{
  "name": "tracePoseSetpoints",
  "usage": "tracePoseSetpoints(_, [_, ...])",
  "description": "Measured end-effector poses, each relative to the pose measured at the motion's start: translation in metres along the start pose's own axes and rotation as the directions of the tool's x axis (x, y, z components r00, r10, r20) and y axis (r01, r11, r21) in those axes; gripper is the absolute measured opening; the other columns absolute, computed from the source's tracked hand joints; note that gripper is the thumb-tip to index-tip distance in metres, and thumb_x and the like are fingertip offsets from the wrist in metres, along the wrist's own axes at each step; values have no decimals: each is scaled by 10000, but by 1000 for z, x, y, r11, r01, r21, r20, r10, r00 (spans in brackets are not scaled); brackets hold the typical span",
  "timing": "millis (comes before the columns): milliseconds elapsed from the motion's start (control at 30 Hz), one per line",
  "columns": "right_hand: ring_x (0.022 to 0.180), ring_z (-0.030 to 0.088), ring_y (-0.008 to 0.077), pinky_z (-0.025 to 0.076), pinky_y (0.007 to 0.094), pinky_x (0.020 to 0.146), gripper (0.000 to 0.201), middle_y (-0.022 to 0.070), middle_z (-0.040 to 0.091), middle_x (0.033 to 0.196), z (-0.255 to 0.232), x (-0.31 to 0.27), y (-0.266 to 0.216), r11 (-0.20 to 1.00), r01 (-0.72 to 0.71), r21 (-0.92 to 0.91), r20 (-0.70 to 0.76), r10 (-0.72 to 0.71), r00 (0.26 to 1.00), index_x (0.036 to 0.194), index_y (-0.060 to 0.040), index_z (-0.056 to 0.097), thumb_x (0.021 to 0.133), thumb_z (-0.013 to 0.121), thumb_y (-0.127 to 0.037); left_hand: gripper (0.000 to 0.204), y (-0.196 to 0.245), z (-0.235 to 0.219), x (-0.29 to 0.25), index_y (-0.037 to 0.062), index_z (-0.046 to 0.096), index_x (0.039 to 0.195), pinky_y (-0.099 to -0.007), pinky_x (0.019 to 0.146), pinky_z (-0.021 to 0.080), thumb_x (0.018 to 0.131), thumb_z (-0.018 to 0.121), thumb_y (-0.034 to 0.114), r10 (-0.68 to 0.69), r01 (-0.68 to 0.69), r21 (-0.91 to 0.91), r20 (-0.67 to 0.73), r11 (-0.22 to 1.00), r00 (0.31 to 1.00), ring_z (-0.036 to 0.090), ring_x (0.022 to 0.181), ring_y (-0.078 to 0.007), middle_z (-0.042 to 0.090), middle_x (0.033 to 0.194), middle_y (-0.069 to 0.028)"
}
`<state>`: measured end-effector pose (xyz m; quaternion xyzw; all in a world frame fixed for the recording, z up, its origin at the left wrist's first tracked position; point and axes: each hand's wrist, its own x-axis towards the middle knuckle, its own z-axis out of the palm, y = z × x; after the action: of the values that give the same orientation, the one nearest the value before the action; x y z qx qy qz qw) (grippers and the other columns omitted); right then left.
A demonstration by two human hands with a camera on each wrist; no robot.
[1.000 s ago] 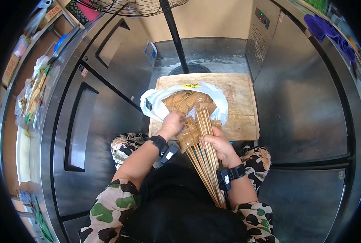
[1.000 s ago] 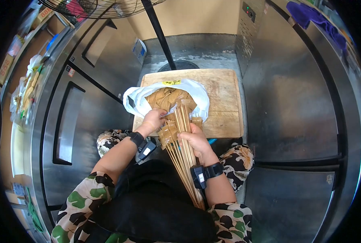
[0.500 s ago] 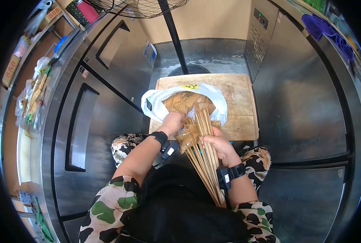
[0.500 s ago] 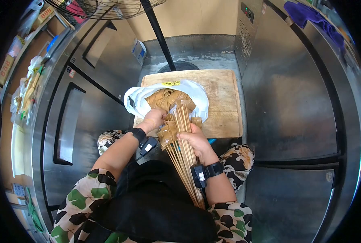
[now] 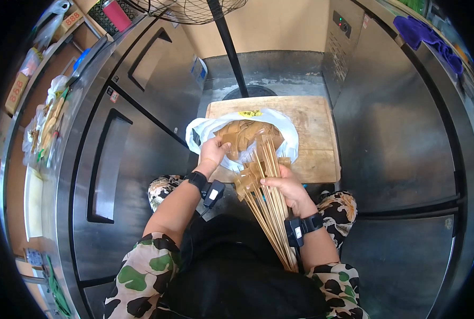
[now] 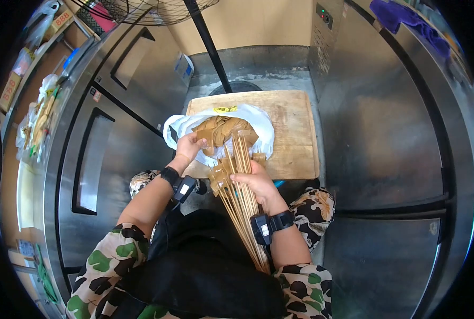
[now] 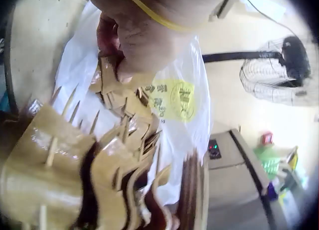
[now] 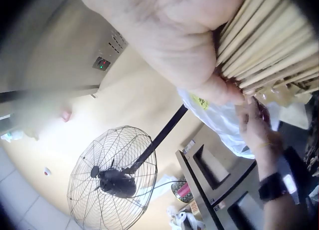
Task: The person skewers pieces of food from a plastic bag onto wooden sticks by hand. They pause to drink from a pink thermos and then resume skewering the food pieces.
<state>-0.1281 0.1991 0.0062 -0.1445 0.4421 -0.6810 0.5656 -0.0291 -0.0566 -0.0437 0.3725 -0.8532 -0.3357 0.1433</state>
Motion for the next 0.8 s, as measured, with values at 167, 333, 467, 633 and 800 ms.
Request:
tracePoseSetpoints(167, [740, 607, 120, 526, 257, 646, 384, 56, 616, 890, -3, 4, 7, 1000, -1, -16, -34, 0, 999, 1116, -3, 506, 761, 652, 17, 107, -12, 7, 3, -13, 614, 831, -279, 623, 472, 819, 624, 93, -7, -24, -318, -97, 948, 995, 619, 669, -162, 668, 790, -108])
tracePoseSetpoints(333, [767, 610, 124, 527, 257, 679, 404, 66, 617, 939, -6, 6, 10, 1000, 8, -3, -2, -8, 1000, 1145, 3, 493, 771, 646, 13, 129, -8, 3, 1, 0, 615, 953, -251, 665, 468, 861, 589, 87, 75, -79, -32, -120, 996, 990, 586, 733, -108, 644, 826, -34])
tracePoseSetpoints(467, [751, 596, 110, 518, 244, 668, 374, 47, 605, 916, -4, 6, 10, 1000, 18, 6, 39, -18, 999, 1133, -5, 497, 783, 629, 14, 108, 30, 8, -17, 29, 612, 863, -245, 581, 434, 849, 624, 135, -50, 58, -620, 29, 782, 998, 537, 633, -83, 604, 734, 9])
tracePoseSetpoints(633, [659, 562, 82, 484, 210, 582, 302, 27, 588, 810, 0, 5, 8, 999, 32, 34, 59, -34, 998, 1052, -27, 509, 777, 619, 29, 144, 69, -1, -32, 63, 638, 979, -209, 654, 443, 870, 610, 153, -55, 194, -709, 215, 678, 975, 572, 730, -55, 654, 848, 4])
tracePoseSetpoints(800, [577, 534, 70, 439, 189, 508, 289, 25, 586, 737, 2, 5, 5, 1000, 16, 6, 48, -16, 999, 1021, -40, 510, 767, 625, 36, 142, 76, -1, -31, 63, 638, 972, -185, 582, 397, 863, 620, 153, -20, 182, -700, 233, 691, 972, 509, 630, -35, 642, 796, 21])
